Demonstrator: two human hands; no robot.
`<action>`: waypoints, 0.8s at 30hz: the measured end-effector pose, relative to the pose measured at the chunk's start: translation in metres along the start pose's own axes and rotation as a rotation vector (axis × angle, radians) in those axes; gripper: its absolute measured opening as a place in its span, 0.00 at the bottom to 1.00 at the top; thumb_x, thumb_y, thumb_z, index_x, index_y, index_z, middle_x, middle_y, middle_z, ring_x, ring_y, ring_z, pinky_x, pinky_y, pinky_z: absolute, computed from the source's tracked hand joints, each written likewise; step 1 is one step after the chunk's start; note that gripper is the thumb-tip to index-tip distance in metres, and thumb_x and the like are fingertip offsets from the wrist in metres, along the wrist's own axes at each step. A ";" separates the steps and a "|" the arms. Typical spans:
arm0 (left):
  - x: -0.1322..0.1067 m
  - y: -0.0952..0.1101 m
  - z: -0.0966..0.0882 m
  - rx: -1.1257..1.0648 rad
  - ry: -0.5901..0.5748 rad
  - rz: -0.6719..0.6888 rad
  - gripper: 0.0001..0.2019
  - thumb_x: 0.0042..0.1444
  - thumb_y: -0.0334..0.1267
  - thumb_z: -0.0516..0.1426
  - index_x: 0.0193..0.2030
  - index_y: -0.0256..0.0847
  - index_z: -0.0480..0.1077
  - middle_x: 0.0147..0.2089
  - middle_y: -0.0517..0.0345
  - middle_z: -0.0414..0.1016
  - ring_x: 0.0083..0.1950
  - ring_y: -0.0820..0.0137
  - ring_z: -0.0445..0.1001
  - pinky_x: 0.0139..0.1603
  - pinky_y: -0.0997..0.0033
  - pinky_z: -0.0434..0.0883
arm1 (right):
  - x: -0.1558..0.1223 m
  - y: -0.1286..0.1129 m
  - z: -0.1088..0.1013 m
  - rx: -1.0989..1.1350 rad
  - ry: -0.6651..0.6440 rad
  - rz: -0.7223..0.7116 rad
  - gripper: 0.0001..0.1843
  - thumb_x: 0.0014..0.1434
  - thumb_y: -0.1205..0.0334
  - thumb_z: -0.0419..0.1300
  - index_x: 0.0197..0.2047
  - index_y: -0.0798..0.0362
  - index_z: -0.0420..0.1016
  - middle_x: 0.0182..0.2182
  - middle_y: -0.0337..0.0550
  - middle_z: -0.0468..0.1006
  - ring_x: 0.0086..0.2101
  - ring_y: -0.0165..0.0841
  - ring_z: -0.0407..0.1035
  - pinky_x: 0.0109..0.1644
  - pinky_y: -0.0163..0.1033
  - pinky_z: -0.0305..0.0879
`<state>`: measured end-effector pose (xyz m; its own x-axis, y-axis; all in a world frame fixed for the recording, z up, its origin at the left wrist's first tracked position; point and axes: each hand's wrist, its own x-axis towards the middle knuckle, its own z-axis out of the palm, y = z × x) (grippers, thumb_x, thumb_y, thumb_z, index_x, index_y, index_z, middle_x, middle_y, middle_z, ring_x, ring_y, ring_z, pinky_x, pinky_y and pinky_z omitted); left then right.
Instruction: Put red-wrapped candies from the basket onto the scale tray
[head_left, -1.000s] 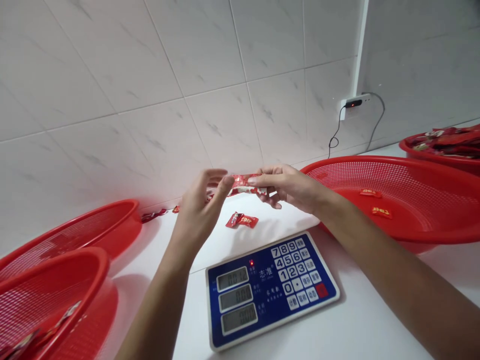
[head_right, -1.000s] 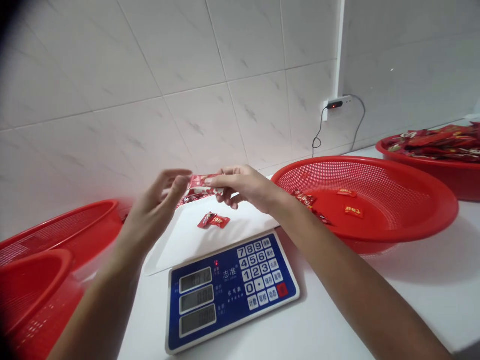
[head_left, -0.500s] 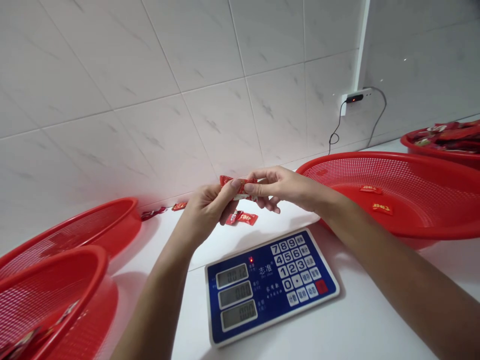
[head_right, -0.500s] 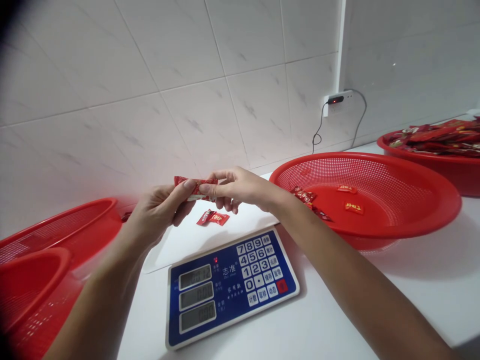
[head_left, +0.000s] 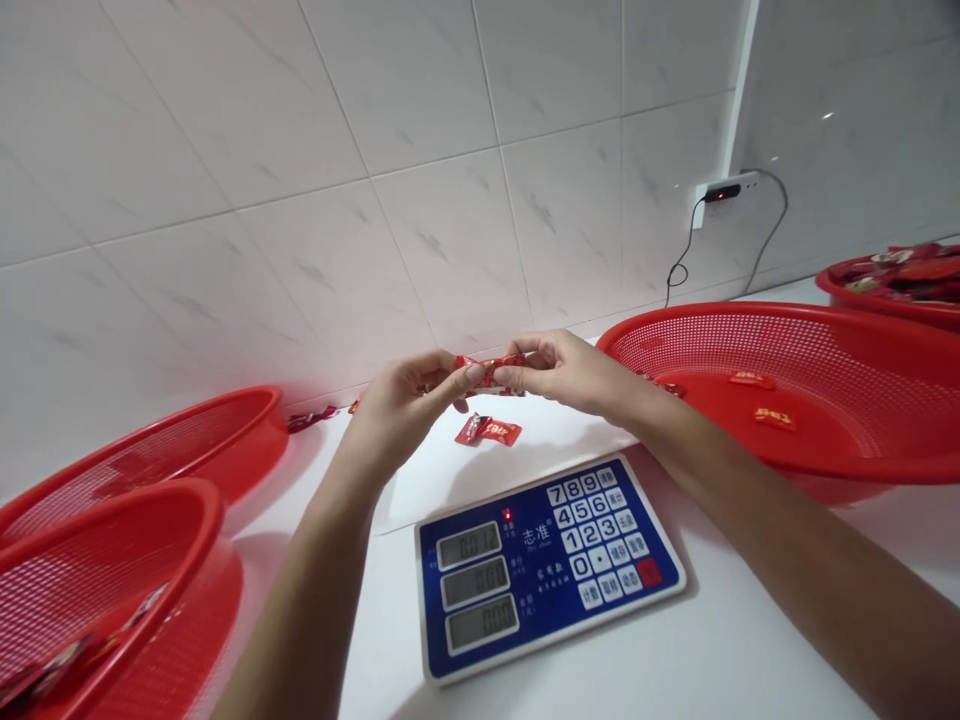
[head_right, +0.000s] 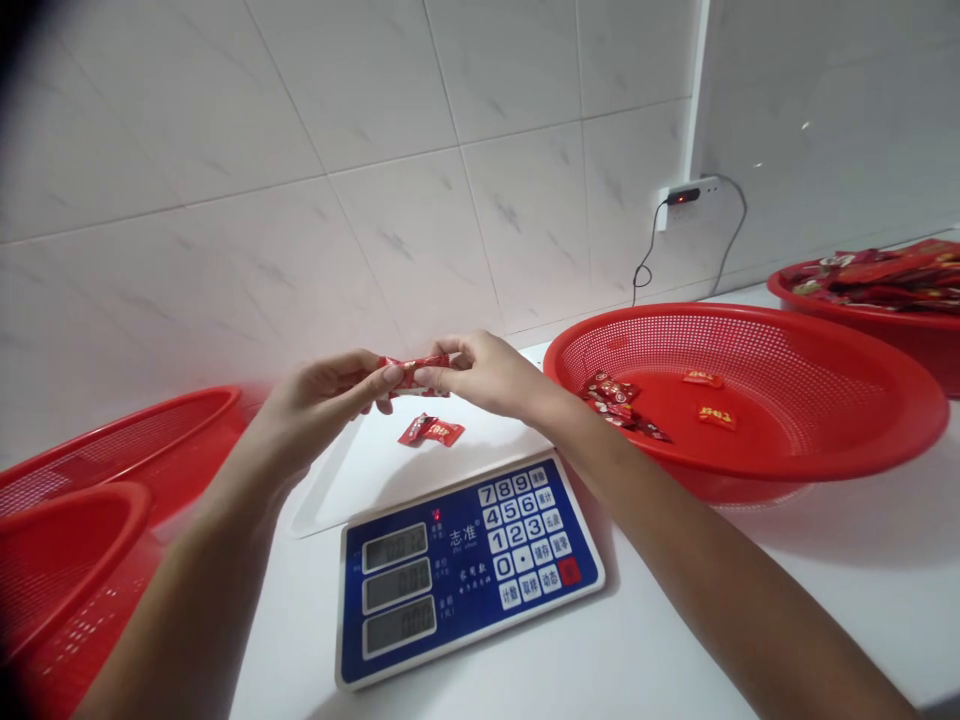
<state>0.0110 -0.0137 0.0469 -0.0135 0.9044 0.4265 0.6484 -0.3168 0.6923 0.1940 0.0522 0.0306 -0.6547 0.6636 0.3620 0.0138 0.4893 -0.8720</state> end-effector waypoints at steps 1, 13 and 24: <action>0.000 -0.001 0.000 -0.021 0.003 -0.010 0.17 0.53 0.52 0.62 0.27 0.38 0.73 0.25 0.58 0.72 0.28 0.73 0.69 0.27 0.75 0.62 | 0.000 0.001 0.001 -0.010 -0.008 0.016 0.12 0.61 0.53 0.59 0.38 0.54 0.73 0.30 0.40 0.73 0.29 0.27 0.63 0.30 0.33 0.53; 0.013 -0.033 0.010 0.144 -0.016 -0.086 0.12 0.53 0.47 0.58 0.31 0.39 0.74 0.25 0.56 0.76 0.26 0.70 0.70 0.27 0.72 0.62 | 0.002 0.002 -0.017 -0.211 0.201 0.147 0.15 0.59 0.50 0.61 0.39 0.54 0.74 0.22 0.39 0.69 0.25 0.30 0.61 0.29 0.37 0.54; -0.018 0.028 -0.048 0.071 0.431 -0.050 0.08 0.54 0.43 0.62 0.38 0.44 0.79 0.24 0.61 0.74 0.26 0.74 0.68 0.27 0.74 0.64 | -0.014 -0.030 -0.047 -0.194 0.362 0.127 0.12 0.64 0.62 0.55 0.49 0.54 0.73 0.29 0.41 0.75 0.24 0.27 0.65 0.25 0.32 0.60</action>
<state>-0.0067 -0.0525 0.0866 -0.3524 0.7115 0.6079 0.6893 -0.2420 0.6829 0.2382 0.0543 0.0671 -0.3316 0.8641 0.3785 0.2418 0.4657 -0.8513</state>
